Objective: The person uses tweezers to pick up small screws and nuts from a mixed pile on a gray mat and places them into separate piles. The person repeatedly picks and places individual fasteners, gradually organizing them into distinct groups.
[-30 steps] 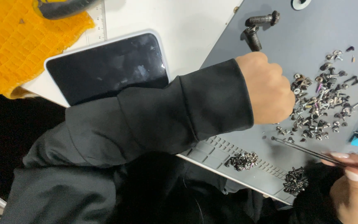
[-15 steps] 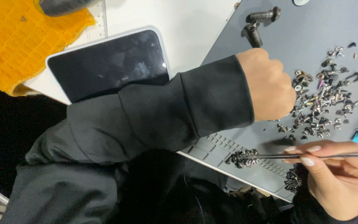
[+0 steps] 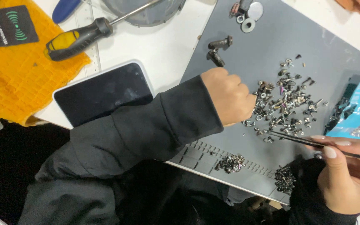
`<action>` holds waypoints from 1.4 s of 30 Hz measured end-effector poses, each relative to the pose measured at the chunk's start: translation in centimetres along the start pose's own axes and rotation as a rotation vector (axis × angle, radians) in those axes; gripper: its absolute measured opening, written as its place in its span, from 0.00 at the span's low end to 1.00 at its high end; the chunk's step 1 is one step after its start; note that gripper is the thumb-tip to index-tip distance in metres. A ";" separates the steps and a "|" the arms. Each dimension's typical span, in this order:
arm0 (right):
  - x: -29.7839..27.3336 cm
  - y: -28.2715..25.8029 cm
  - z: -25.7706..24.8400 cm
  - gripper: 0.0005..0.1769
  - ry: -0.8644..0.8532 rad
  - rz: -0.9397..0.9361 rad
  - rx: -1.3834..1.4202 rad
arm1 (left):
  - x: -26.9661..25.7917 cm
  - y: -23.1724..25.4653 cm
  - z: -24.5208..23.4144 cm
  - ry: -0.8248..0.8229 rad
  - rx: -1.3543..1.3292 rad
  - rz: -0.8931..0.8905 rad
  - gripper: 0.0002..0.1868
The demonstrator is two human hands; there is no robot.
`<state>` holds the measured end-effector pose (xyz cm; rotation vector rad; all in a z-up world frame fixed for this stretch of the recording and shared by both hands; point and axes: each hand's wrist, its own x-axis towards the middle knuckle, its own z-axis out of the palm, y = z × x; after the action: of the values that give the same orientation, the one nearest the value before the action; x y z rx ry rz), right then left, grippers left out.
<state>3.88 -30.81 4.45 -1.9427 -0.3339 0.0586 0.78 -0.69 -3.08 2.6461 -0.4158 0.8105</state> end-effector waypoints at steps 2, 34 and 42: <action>0.0 -0.2 0.2 0.11 0.020 -0.043 0.023 | 0.0 0.0 -0.1 -0.015 0.018 0.006 0.20; -0.1 -3.4 3.5 0.14 -0.092 -0.469 -0.096 | 1.8 -0.2 1.2 -0.200 0.028 -0.041 0.20; -0.6 -4.3 2.9 0.13 -0.101 -0.413 -0.159 | 2.2 -0.2 1.5 -0.296 -0.005 -0.020 0.22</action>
<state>1.87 -26.89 7.18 -1.9932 -0.8212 -0.1435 3.36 -1.51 -3.03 2.7673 -0.4637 0.4093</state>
